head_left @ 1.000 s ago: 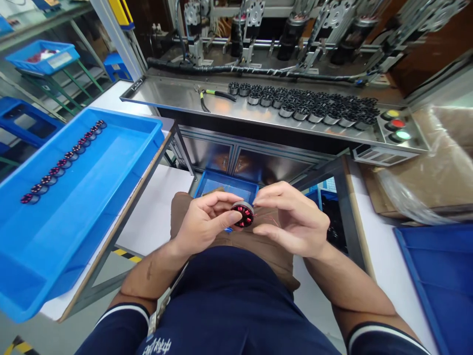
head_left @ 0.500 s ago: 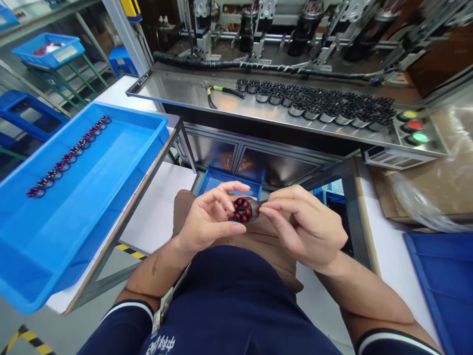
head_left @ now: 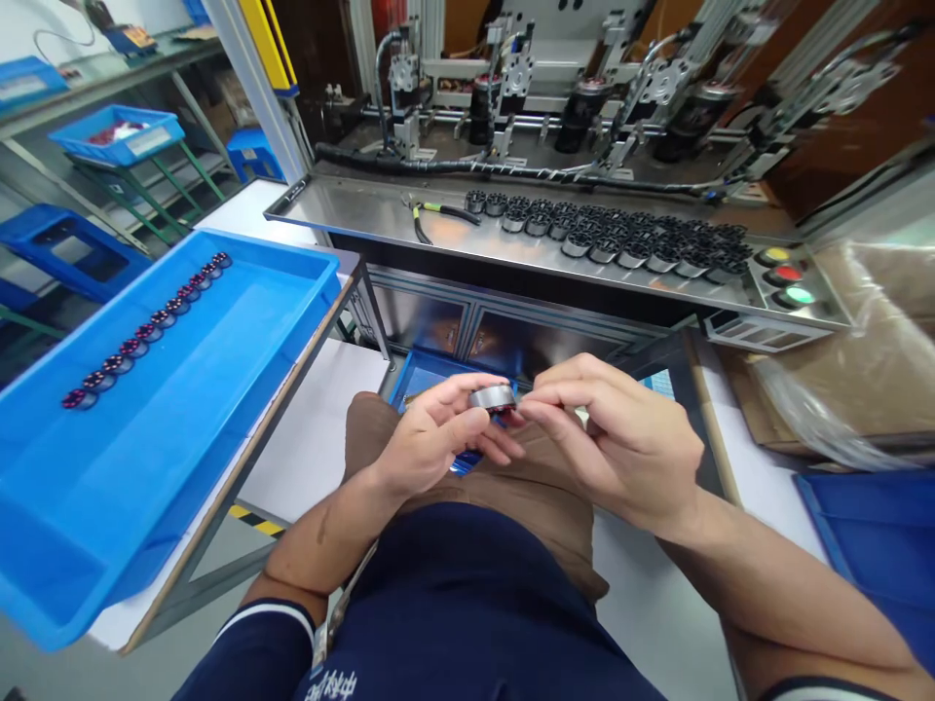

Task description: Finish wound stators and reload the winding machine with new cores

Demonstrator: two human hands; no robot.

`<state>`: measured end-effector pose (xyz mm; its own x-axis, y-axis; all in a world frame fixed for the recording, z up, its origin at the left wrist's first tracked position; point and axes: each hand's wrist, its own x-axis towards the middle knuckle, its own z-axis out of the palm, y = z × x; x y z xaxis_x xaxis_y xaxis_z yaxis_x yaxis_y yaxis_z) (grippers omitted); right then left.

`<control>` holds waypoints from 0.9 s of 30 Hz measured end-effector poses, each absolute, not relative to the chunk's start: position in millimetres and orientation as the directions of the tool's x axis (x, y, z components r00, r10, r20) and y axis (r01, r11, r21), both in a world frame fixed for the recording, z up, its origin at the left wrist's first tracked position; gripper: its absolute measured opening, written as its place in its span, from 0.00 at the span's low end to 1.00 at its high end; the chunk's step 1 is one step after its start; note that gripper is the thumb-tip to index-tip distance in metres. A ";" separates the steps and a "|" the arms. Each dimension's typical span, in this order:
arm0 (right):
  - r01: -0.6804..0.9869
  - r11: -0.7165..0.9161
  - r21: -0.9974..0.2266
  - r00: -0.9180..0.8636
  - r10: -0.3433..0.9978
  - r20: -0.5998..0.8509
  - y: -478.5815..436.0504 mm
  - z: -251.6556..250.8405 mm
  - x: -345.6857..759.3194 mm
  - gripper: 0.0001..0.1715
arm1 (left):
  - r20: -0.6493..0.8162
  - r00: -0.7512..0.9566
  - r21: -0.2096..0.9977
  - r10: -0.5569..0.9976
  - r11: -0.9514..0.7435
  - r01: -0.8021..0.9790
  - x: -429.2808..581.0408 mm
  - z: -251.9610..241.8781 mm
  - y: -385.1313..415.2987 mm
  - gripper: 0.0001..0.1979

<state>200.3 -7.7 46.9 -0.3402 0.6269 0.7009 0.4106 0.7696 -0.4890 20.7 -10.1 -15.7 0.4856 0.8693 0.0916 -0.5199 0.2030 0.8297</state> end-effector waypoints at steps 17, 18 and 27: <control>0.272 0.758 -0.593 -0.412 0.649 0.640 -1.5 59.6 199.7 0.09 | -0.007 0.736 0.866 0.677 0.372 -0.334 7.9 -0.7 -2.5 0.28; 0.293 0.739 -0.607 -0.394 0.671 0.627 -2.5 60.0 199.6 0.09 | 0.054 0.648 0.876 0.760 0.275 -0.397 8.6 -1.9 -5.4 0.22; 0.172 0.670 -0.722 -0.318 0.732 0.603 -1.2 57.0 192.5 0.11 | 0.320 0.416 0.830 0.851 -0.039 -0.557 8.4 -14.4 6.4 0.21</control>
<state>192.5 -1.2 57.0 -0.3175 0.7320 0.6028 0.1723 0.6697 -0.7224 8.4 6.4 -14.4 0.4162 0.8511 0.3199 -0.5569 -0.0395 0.8297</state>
